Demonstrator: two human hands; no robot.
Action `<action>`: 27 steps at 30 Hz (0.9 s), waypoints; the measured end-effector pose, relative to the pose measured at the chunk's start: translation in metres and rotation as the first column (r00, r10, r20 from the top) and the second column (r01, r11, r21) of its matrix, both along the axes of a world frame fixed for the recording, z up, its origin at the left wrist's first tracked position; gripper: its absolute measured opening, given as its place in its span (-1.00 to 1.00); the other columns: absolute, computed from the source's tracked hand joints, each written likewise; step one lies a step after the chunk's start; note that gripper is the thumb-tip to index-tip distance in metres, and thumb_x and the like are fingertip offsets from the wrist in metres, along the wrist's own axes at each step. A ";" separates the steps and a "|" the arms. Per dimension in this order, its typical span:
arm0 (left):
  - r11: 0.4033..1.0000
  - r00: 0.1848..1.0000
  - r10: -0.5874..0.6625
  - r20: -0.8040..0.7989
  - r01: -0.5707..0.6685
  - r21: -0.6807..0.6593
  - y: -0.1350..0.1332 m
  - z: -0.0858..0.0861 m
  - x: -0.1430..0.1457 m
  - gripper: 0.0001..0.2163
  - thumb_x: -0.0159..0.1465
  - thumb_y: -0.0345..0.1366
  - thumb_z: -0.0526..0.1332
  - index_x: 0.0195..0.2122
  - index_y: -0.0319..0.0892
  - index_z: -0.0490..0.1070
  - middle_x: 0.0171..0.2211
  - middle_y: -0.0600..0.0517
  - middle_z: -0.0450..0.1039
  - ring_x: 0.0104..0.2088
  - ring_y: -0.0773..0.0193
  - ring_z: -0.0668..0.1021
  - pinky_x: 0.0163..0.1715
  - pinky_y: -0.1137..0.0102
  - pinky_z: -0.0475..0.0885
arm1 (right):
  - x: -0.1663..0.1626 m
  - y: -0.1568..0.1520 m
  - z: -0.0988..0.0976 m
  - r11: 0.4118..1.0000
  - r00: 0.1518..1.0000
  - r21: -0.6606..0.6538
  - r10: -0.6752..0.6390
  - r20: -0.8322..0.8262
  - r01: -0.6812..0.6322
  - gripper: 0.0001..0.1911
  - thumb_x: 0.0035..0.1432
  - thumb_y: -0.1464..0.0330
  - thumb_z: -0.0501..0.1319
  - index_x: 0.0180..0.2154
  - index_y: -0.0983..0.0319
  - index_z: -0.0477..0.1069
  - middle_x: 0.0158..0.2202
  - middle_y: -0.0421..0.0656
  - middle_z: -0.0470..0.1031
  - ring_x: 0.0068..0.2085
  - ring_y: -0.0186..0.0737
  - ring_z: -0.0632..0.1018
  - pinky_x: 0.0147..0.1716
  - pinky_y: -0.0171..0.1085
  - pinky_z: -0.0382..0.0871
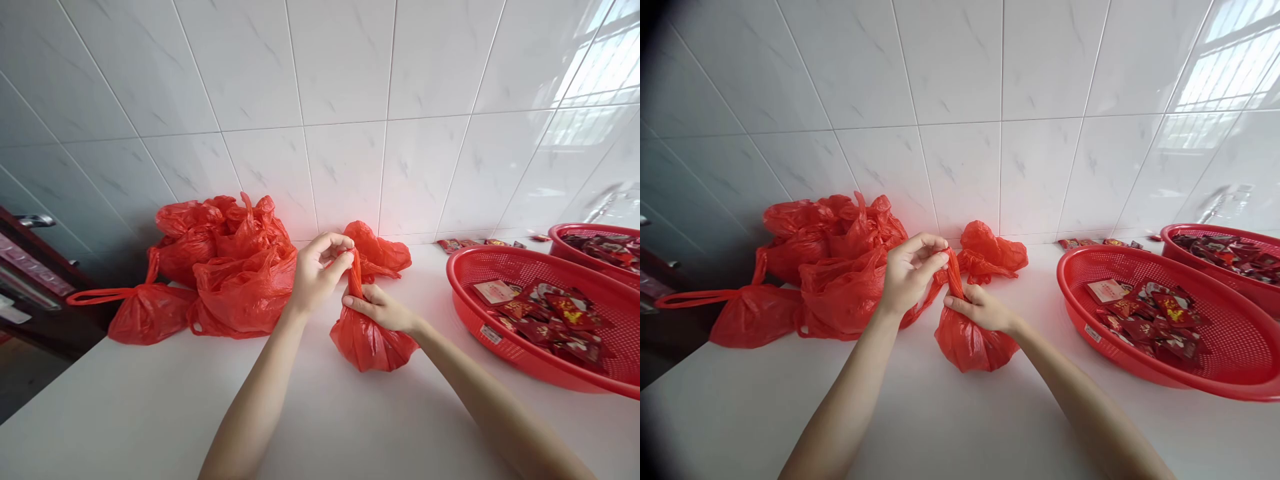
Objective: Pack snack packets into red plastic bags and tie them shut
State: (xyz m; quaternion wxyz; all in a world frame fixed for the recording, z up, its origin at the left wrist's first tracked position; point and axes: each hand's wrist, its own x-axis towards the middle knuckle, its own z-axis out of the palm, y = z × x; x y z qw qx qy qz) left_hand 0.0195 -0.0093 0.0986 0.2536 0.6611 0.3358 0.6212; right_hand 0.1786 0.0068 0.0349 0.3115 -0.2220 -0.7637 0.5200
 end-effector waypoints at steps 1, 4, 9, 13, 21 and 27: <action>1.000 1.000 -0.001 0.003 0.001 -0.002 -0.001 0.001 0.000 -0.96 0.16 -0.36 0.30 -0.35 -0.17 0.49 -0.35 0.05 0.51 -0.36 0.33 0.54 -0.33 0.44 0.51 | 0.002 0.000 0.002 1.000 1.000 0.012 0.005 0.009 -0.005 -0.48 0.27 -0.07 0.16 -0.46 0.19 0.13 -0.51 -0.35 0.05 -0.49 -0.40 0.13 -0.50 -0.31 0.06; 1.000 1.000 0.000 0.013 0.000 -0.008 -0.002 0.004 -0.002 -0.96 0.14 -0.36 0.31 -0.37 -0.17 0.49 -0.37 0.06 0.51 -0.37 0.32 0.53 -0.32 0.43 0.52 | 0.008 0.001 0.009 0.998 1.000 0.068 -0.007 0.011 0.006 -0.54 0.28 -0.04 0.18 -0.40 0.21 0.28 -0.48 -0.29 0.21 -0.43 -0.36 0.26 -0.43 -0.30 0.21; 1.000 0.998 0.015 0.055 -0.015 -0.013 -0.004 0.008 -0.006 -0.95 0.10 -0.37 0.33 -0.38 -0.17 0.51 -0.38 0.06 0.52 -0.36 0.31 0.54 -0.34 0.43 0.53 | 0.017 0.005 0.016 0.992 0.997 0.124 -0.021 -0.072 0.030 -0.63 0.28 0.06 0.23 -0.16 0.25 0.47 -0.23 -0.12 0.51 -0.22 -0.21 0.51 -0.18 -0.19 0.42; 1.000 0.998 0.016 0.064 -0.014 -0.026 -0.005 0.009 -0.007 -0.95 0.10 -0.37 0.34 -0.39 -0.17 0.51 -0.38 0.06 0.52 -0.37 0.32 0.54 -0.35 0.43 0.53 | 0.014 0.001 0.017 0.957 0.986 0.238 -0.153 -0.069 0.165 -0.61 0.17 0.06 0.33 -0.13 0.21 0.50 -0.16 -0.08 0.57 -0.14 -0.12 0.55 -0.07 -0.10 0.45; 0.999 0.999 -0.043 0.026 0.043 -0.019 -0.012 0.007 0.003 -0.97 0.16 -0.37 0.33 -0.37 -0.17 0.50 -0.34 0.04 0.52 -0.33 0.32 0.56 -0.29 0.43 0.52 | -0.002 -0.015 0.014 0.852 0.918 0.382 -0.395 0.017 0.359 -0.67 0.27 0.09 0.22 -0.40 0.18 0.33 -0.42 -0.18 0.42 -0.40 -0.24 0.42 -0.37 -0.19 0.36; 0.995 0.994 -0.095 0.054 0.096 -0.007 -0.015 0.004 0.005 -0.59 0.14 -0.34 0.40 0.03 -0.05 0.44 0.10 -0.05 0.44 -0.24 0.34 0.60 -0.16 0.36 0.56 | 0.009 -0.021 0.031 0.858 0.922 0.339 -0.366 -0.124 0.386 -0.69 0.34 0.19 0.12 -0.41 0.20 0.36 -0.47 -0.19 0.38 -0.44 -0.27 0.36 -0.45 -0.25 0.28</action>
